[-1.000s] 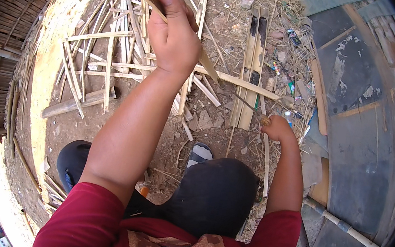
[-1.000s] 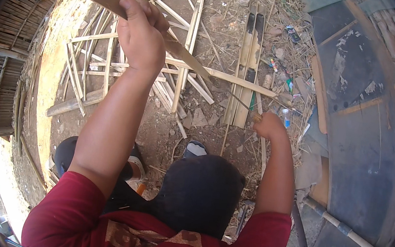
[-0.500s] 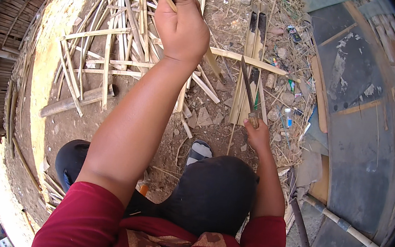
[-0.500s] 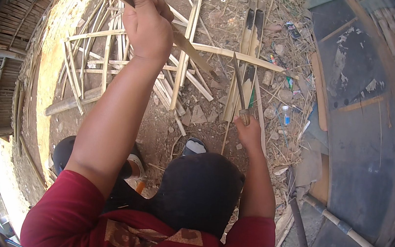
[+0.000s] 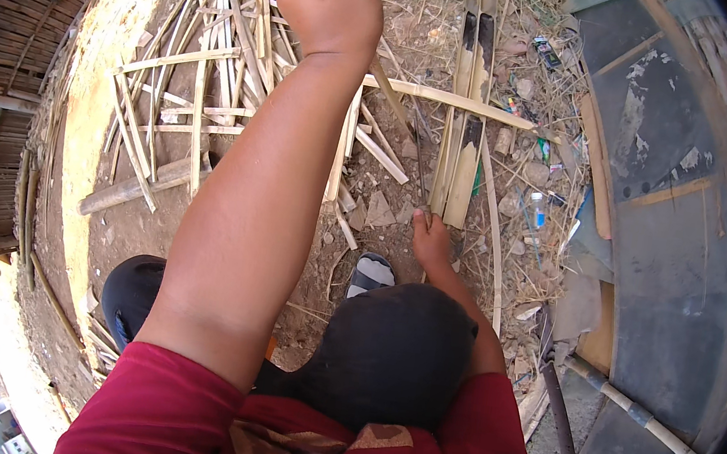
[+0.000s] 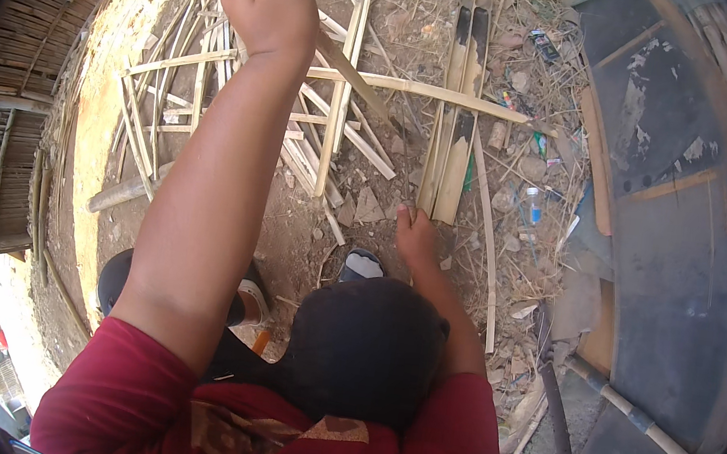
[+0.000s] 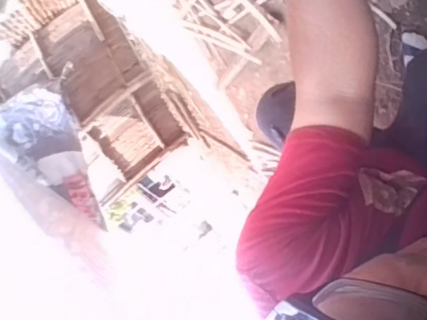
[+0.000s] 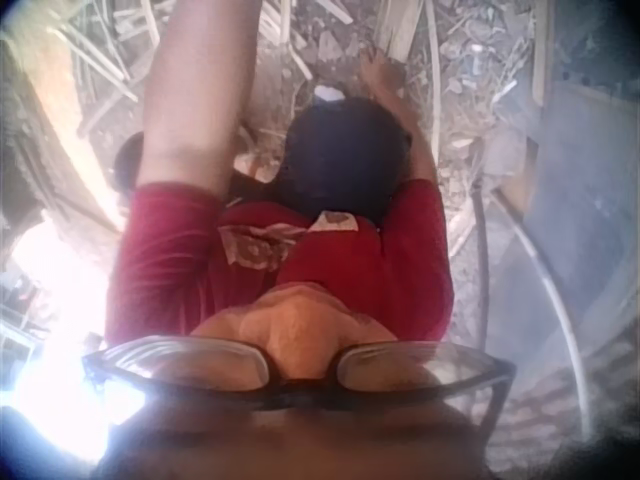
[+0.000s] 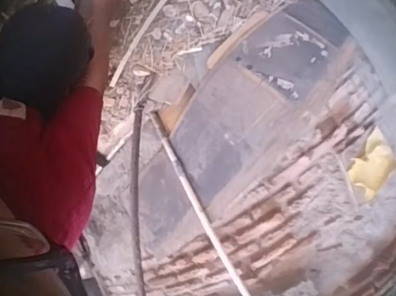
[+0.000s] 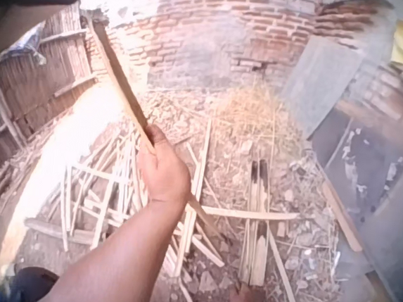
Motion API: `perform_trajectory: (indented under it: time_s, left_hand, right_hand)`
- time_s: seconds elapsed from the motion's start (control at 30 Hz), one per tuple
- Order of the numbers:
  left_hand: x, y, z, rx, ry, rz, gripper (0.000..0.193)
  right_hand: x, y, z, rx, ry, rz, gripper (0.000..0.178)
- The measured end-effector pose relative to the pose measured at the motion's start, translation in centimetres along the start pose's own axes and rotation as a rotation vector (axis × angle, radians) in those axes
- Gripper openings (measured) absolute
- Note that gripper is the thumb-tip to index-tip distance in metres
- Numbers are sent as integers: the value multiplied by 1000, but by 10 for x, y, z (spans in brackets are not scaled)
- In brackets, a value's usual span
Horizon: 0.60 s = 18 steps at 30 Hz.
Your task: The person uses a knife to strip layers off a piece of bamboo, then switches to using a chisel and hammer to split the bamboo into thinner strips.
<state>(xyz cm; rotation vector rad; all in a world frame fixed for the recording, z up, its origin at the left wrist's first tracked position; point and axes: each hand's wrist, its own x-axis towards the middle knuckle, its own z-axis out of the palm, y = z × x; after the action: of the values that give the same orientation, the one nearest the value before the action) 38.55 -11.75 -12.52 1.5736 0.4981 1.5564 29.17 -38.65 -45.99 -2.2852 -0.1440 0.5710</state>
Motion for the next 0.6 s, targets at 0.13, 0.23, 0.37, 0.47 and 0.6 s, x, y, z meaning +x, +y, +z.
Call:
perform_trajectory:
  time_s: [0.13,0.23,0.37,0.47,0.6]
  left_hand:
    - [2,-5,-4,16,28,-11,51]
    - [3,-2,-7,-26,2,-36,50]
    - [0,5,-6,15,-68,-114,49]
    - [-7,15,-4,1,-37,-234,51]
    - [-5,5,-15,-74,-57,-244,51]
  right_hand:
    - [-2,-8,-12,229,-45,27,48]
    - [-13,-41,-46,494,-28,-56,44]
    - [-2,-26,-37,149,173,-263,47]
    - [18,4,-12,-201,119,-190,50]
    - [6,-46,-43,670,-348,374,49]
